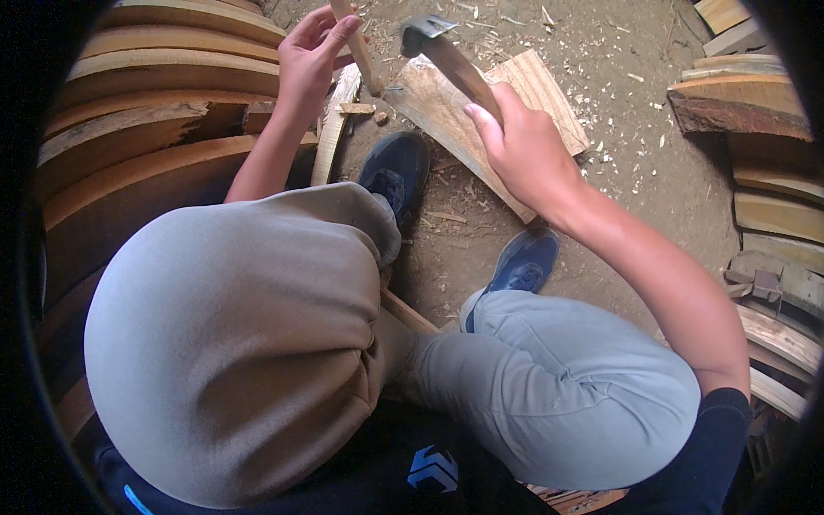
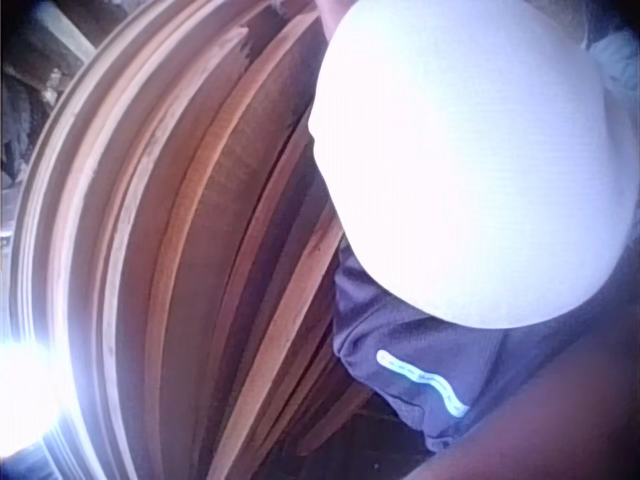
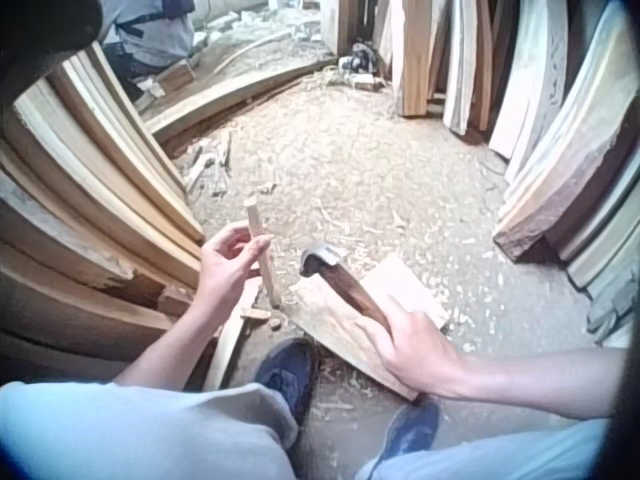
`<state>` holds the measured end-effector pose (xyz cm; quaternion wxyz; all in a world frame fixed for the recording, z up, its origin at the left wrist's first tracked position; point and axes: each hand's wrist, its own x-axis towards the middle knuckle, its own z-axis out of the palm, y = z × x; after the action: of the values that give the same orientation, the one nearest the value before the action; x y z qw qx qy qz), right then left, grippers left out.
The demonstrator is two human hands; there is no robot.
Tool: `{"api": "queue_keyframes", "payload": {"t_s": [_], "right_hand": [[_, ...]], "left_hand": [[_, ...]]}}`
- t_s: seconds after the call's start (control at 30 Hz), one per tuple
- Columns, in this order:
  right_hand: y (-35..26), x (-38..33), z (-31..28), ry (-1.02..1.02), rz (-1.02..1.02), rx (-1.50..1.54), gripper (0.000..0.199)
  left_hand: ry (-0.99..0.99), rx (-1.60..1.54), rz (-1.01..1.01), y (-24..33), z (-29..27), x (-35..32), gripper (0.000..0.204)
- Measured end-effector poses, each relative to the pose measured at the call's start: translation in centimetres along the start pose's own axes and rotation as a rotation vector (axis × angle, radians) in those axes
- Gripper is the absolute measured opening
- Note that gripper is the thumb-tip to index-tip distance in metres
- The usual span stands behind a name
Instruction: The person uses a hammer to chip and shape a small piece of wood held in the left hand. They repeatedly tap the wood against a larger block on the floor, removing small splinters and refining the edges.
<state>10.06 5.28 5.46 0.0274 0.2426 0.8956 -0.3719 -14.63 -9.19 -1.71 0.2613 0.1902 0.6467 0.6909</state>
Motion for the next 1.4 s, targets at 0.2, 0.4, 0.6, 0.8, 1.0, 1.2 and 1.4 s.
{"api": "queue_keyframes", "payload": {"t_s": [0.2,0.4,0.6,0.8,1.0,1.2,1.4], "right_hand": [[1.5,-1.0,0.0,0.105,-0.042,0.075,0.028],[3.6,-1.4,0.2,0.165,-0.03,0.055,0.027],[3.7,-2.3,-0.9,-0.021,0.163,-0.097,0.025],[4.9,-2.7,-0.7,0.003,-0.058,-0.378,0.026],[6.4,-2.8,0.4,0.125,-0.259,-0.463,0.037],[4.2,-0.5,-1.8,0.225,-0.273,-0.192,0.033],[-1.4,1.0,-5.5,0.108,-0.288,0.266,0.027]], "left_hand": [[-0.228,-0.181,0.174,0.3,-0.6,2.0,0.027],[-0.183,-0.146,0.156,-0.2,-0.6,1.9,0.026],[0.203,-0.166,0.037,2.1,1.7,1.4,0.024],[0.194,-0.306,-0.215,1.9,3.2,1.7,0.033],[0.155,-0.336,-0.261,2.8,4.2,1.0,0.035],[0.054,-0.364,-0.292,3.0,5.7,0.0,0.041],[-0.085,-0.316,-0.321,4.1,7.3,-1.7,0.05]]}}
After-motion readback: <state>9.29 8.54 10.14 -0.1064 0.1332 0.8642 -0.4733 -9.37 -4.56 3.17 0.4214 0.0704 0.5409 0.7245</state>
